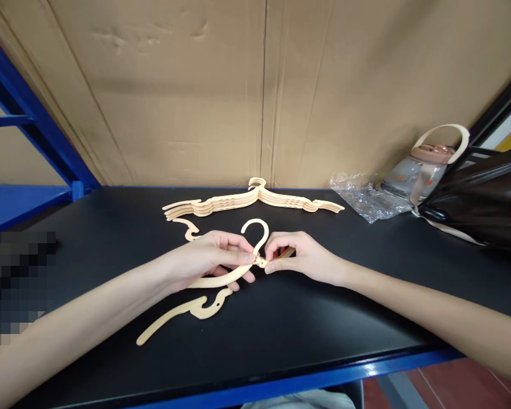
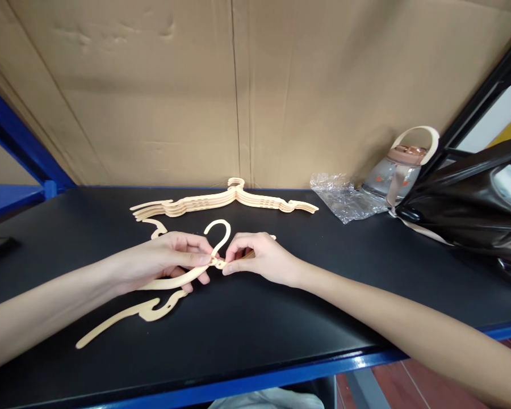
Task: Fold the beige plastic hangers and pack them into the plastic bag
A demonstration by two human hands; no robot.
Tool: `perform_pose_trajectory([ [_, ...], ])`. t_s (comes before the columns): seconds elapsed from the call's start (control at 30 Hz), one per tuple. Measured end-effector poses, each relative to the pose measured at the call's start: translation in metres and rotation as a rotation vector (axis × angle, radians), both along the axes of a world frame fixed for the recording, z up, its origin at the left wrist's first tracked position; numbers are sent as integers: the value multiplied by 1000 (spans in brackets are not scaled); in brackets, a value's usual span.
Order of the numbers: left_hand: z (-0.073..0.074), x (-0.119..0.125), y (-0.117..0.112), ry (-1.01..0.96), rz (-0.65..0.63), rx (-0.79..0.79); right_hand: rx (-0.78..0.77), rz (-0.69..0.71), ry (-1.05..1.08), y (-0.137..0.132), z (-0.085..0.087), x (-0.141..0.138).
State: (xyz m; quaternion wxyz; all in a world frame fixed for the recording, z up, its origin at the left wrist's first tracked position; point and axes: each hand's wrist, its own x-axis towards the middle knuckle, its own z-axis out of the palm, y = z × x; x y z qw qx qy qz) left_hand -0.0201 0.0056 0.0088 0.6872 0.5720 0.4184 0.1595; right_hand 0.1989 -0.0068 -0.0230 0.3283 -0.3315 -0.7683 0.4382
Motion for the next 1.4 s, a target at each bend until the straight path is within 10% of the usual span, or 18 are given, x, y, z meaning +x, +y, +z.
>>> perform_pose_trajectory([
  [0.87, -2, 2, 6, 56, -9, -38, -13, -34, -18, 0, 1, -3],
  [1.4, 1, 10, -2, 178, 49, 253, 185, -137, -154, -5, 1, -4],
])
